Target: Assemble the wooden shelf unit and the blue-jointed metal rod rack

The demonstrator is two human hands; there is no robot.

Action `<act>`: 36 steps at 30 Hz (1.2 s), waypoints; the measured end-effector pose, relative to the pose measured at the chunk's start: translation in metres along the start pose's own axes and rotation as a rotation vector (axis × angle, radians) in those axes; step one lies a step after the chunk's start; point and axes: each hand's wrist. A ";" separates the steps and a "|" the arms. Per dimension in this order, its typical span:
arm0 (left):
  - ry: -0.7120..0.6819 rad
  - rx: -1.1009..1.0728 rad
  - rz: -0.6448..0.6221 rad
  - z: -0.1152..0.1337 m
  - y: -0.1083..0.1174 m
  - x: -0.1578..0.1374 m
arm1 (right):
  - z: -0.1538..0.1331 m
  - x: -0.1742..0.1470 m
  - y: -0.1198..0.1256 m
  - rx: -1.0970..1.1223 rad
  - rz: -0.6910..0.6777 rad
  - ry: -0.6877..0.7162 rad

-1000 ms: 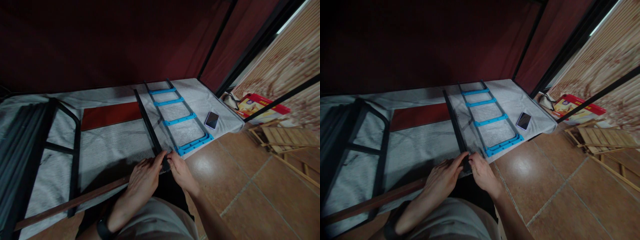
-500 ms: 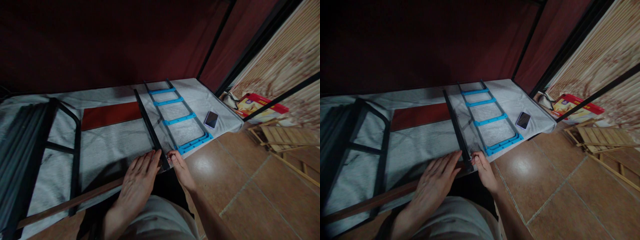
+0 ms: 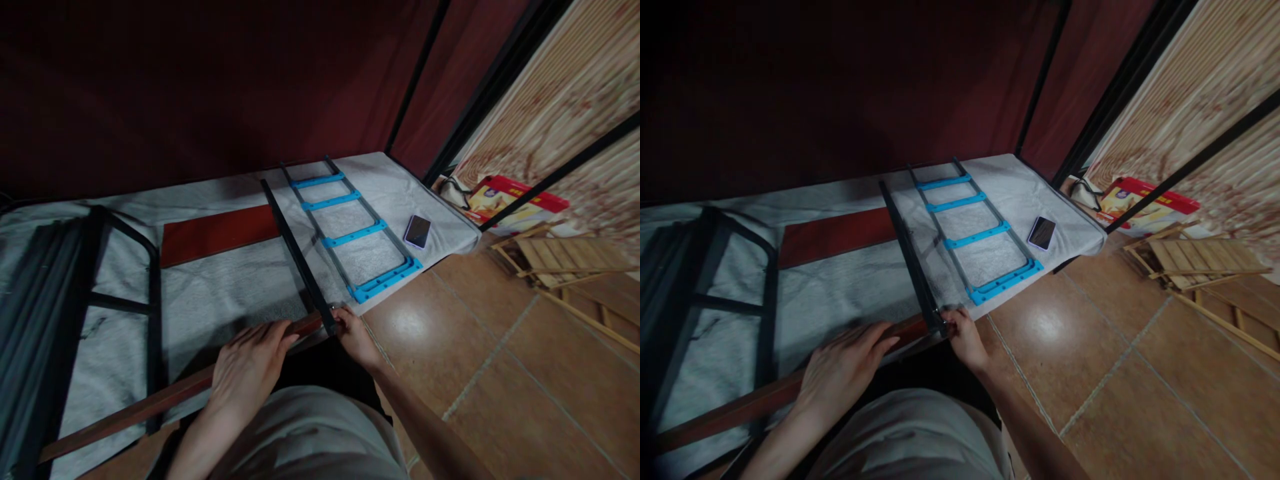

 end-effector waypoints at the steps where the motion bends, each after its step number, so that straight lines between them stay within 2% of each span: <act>1: -0.001 0.002 0.001 -0.001 0.001 0.000 | 0.001 0.001 0.000 0.031 0.018 -0.016; 11: -0.007 -0.004 0.007 -0.006 0.007 -0.001 | 0.008 0.002 -0.001 0.551 0.104 -0.362; 20: 0.089 0.039 -0.079 -0.007 0.013 0.001 | 0.013 -0.003 -0.009 0.709 0.154 -0.409; 24: 0.135 0.034 -0.110 -0.008 0.016 0.002 | 0.018 -0.005 -0.010 0.660 0.156 -0.413; 28: 0.180 -0.002 -0.146 -0.011 0.019 0.002 | 0.022 -0.006 -0.025 0.574 0.160 -0.360; 33: 0.212 -0.012 -0.172 -0.013 0.025 0.001 | 0.018 -0.010 -0.048 0.472 0.250 -0.369; 36: 0.246 -0.011 -0.184 -0.013 0.028 0.003 | 0.013 -0.011 -0.051 0.474 0.295 -0.335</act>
Point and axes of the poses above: each hand's wrist, its own x-axis towards the middle knuckle, its own y-axis out of the back of the hand, z = x × y, and after that the axes turned 10 degrees about y, right-handed
